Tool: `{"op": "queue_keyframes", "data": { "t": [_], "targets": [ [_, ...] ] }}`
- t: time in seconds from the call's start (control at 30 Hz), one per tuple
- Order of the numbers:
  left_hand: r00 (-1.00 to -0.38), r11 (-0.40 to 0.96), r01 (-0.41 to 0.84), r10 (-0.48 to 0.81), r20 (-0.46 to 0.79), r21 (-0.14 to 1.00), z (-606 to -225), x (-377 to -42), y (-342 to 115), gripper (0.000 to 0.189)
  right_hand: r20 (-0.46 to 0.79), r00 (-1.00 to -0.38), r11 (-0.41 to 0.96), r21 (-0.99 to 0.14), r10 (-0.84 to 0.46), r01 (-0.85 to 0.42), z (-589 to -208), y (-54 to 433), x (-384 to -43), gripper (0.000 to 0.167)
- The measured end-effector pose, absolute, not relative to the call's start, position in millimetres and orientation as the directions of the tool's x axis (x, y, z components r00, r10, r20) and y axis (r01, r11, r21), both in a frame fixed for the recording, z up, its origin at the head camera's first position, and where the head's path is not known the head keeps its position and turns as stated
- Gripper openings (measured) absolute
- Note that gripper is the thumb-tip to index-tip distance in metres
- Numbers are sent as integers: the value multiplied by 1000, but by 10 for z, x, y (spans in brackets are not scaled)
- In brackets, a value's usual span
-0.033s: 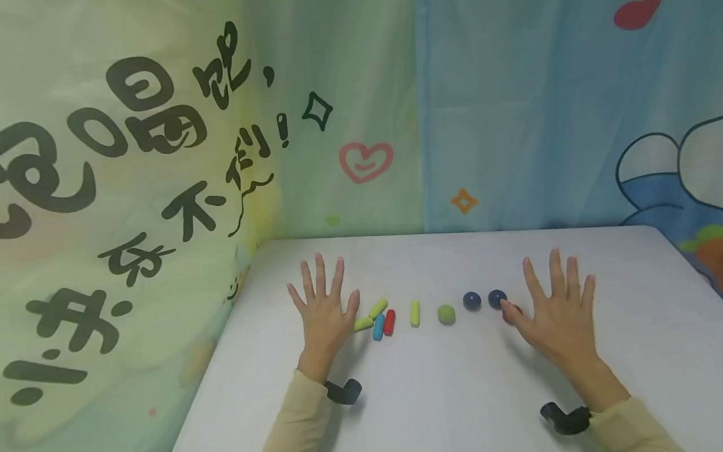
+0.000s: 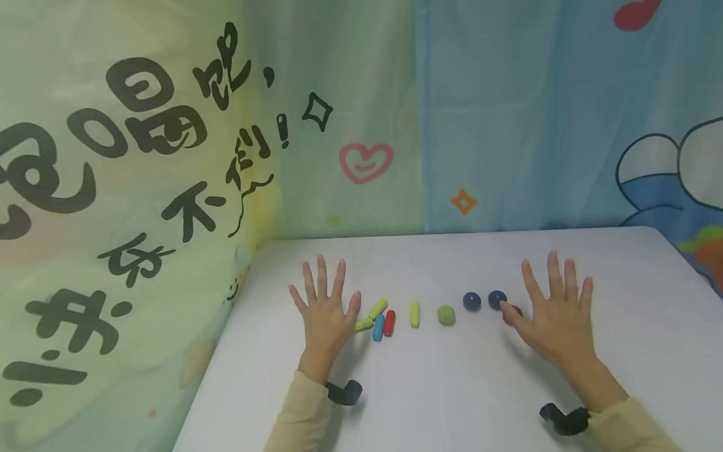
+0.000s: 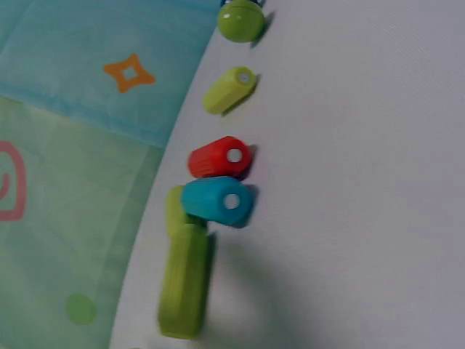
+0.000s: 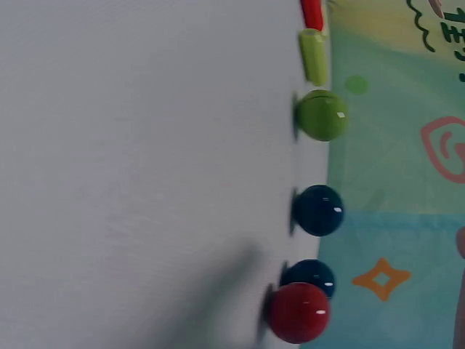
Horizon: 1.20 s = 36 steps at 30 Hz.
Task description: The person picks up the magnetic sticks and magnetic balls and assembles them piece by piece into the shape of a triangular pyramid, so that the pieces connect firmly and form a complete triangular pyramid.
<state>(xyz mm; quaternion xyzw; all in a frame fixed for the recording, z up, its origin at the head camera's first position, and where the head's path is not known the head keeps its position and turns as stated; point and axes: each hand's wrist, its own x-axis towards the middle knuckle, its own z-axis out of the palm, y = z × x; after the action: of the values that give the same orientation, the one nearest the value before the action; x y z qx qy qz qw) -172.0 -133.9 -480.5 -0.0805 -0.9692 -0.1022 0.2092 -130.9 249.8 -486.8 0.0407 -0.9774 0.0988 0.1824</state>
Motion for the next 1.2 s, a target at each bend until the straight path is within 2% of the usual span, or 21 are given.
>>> {"op": "queue_keyframes", "data": {
  "t": [0.17, 0.37, 0.47, 0.67, 0.93, 1.1, 1.2],
  "targets": [
    [-911, 951, 241, 152, 383, 195, -4936, -1654, -1229, 69, 387, -918, 960, -212, -88, -182, -4931, 2432, -1292, 80],
    [-876, 926, 314, 196, 441, 212, -5124, -1472, -978, 29, 469, -868, 899, -293, -162, -326, -4965, 2219, -1248, 45],
    [-901, 930, 272, 157, 405, 246, -5167, -1365, -903, 24, 430, -880, 859, -353, -203, -371, -4989, 2051, -1239, 37],
    [-925, 914, 209, 69, 374, 349, -5262, -1271, -821, 24, 313, -923, 827, -440, -223, -349, -5099, 1771, -1238, 40],
    [-924, 904, 186, 28, 381, 384, -5328, -1292, -762, 15, 273, -938, 842, -434, -215, -320, -5200, 1544, -1330, 48],
    [-933, 894, 173, 15, 359, 413, -5320, -1301, -745, 12, 220, -958, 834, -481, -183, -270, -5227, 1459, -1364, 43],
    [-938, 890, 155, -3, 346, 428, -5303, -1273, -751, 11, 234, -956, 818, -504, -178, -276, -5245, 1410, -1381, 38]
  ]
}}
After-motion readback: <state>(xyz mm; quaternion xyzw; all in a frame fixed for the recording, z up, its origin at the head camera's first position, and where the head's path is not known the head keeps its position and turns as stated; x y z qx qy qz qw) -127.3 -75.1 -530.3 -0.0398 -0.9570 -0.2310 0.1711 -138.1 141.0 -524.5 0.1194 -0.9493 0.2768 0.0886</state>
